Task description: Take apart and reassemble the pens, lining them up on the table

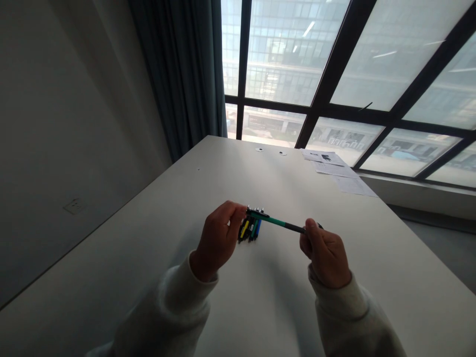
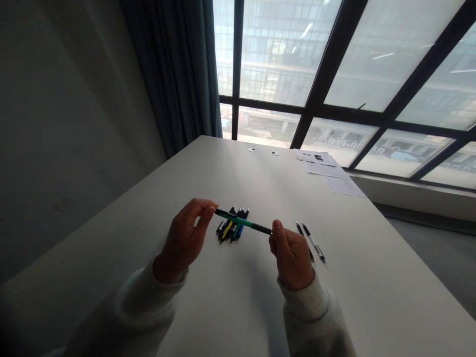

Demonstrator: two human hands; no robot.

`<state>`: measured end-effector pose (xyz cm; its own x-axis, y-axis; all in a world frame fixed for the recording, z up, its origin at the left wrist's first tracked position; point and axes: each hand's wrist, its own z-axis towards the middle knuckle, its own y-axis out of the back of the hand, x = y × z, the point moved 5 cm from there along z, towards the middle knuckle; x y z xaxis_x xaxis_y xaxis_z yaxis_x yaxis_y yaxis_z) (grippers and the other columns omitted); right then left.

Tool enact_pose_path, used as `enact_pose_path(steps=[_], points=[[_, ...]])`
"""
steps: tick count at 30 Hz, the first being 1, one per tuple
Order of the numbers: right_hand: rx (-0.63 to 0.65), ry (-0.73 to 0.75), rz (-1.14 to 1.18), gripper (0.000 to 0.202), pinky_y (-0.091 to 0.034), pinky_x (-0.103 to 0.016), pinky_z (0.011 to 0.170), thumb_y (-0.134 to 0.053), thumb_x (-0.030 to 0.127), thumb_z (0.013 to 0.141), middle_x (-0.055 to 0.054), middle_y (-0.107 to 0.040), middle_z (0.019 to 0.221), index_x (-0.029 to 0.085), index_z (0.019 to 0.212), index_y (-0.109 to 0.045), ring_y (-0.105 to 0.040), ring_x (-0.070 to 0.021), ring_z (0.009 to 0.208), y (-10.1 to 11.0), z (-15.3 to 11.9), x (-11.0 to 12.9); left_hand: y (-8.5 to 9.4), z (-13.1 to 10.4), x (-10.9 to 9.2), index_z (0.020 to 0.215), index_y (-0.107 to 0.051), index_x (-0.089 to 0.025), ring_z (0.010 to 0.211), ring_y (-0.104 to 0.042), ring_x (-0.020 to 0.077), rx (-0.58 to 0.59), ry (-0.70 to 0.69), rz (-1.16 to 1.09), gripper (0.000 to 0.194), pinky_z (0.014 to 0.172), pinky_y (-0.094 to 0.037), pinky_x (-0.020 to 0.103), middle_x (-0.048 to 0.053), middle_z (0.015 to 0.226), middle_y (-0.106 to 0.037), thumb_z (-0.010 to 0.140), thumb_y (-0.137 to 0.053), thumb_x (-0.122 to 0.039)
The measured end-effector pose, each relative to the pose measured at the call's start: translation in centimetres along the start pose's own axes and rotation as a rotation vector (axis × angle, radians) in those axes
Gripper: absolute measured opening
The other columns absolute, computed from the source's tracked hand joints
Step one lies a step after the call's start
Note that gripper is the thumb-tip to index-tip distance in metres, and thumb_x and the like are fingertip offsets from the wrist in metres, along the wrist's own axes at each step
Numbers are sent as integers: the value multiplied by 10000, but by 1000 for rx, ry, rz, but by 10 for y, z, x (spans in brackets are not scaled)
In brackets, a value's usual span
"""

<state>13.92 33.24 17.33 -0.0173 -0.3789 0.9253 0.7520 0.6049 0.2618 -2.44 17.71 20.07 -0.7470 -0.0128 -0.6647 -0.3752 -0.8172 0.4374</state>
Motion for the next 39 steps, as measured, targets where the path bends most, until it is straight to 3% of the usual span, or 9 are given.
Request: enact_pose_path(steps=[3, 5, 7, 10, 12, 15, 23, 39], points=[[11, 12, 1, 566, -249, -283, 463, -402, 489, 964, 35, -357, 425, 194, 481, -429, -317, -97, 423, -2, -1, -1, 4, -1, -9, 1070, -563, -178, 991, -565, 180, -143, -126, 89, 162, 860, -460, 322, 72, 1053, -606, 953, -476, -248], [51, 2, 7, 556, -238, -276, 452, -402, 483, 965, 38, -356, 435, 191, 494, -437, -317, -95, 426, -5, -2, -2, 0, -4, -19, 1112, -544, -182, 1079, -538, 207, -136, -226, 149, 191, 940, -436, 370, 90, 1109, -599, 942, -507, -261], [108, -6, 12, 550, -241, -269, 448, -396, 476, 969, 38, -364, 441, 188, 503, -448, -322, -93, 426, -11, -4, -1, -12, -9, -28, 1096, -544, -182, 1044, -561, 216, -13, -328, 185, 233, 925, -444, 378, 87, 1074, -624, 918, -554, -332], [158, 18, 2, 548, -268, -263, 459, -386, 459, 977, 35, -393, 447, 184, 510, -461, -340, -92, 428, -17, -6, 1, -35, -19, -34, 1057, -555, -180, 870, -611, 208, 231, -426, 261, 315, 778, -474, 347, 57, 940, -665, 885, -576, -444], [166, 39, -16, 544, -282, -261, 471, -384, 447, 981, 35, -404, 452, 183, 512, -463, -356, -94, 436, -20, -7, 2, -47, -23, -32, 1029, -569, -189, 749, -612, 187, 331, -421, 330, 242, 681, -459, 318, 24, 816, -658, 929, -517, -403], [178, 57, -50, 526, -296, -258, 489, -399, 430, 980, 34, -413, 469, 183, 521, -468, -376, -98, 459, -21, -6, 2, -54, -26, -27, 975, -585, -198, 654, -586, 167, 382, -393, 394, 195, 604, -423, 290, 0, 715, -618, 974, -438, -328], [166, 102, -131, 451, -309, -256, 499, -459, 425, 955, 36, -423, 495, 191, 572, -497, -385, -107, 481, -18, -3, 4, -51, -25, -26, 1016, -555, -200, 733, -607, 154, 365, -355, 334, 193, 619, -440, 258, 14, 840, -625, 969, -448, -353], [207, 135, -184, 398, -370, -251, 512, -472, 397, 953, 15, -519, 527, 181, 633, -573, -474, -110, 489, -19, -3, 5, -54, -29, -22, 924, -536, -189, 672, -608, 151, 411, -351, 326, 200, 571, -408, 258, -1, 753, -629, 984, -413, -335]])
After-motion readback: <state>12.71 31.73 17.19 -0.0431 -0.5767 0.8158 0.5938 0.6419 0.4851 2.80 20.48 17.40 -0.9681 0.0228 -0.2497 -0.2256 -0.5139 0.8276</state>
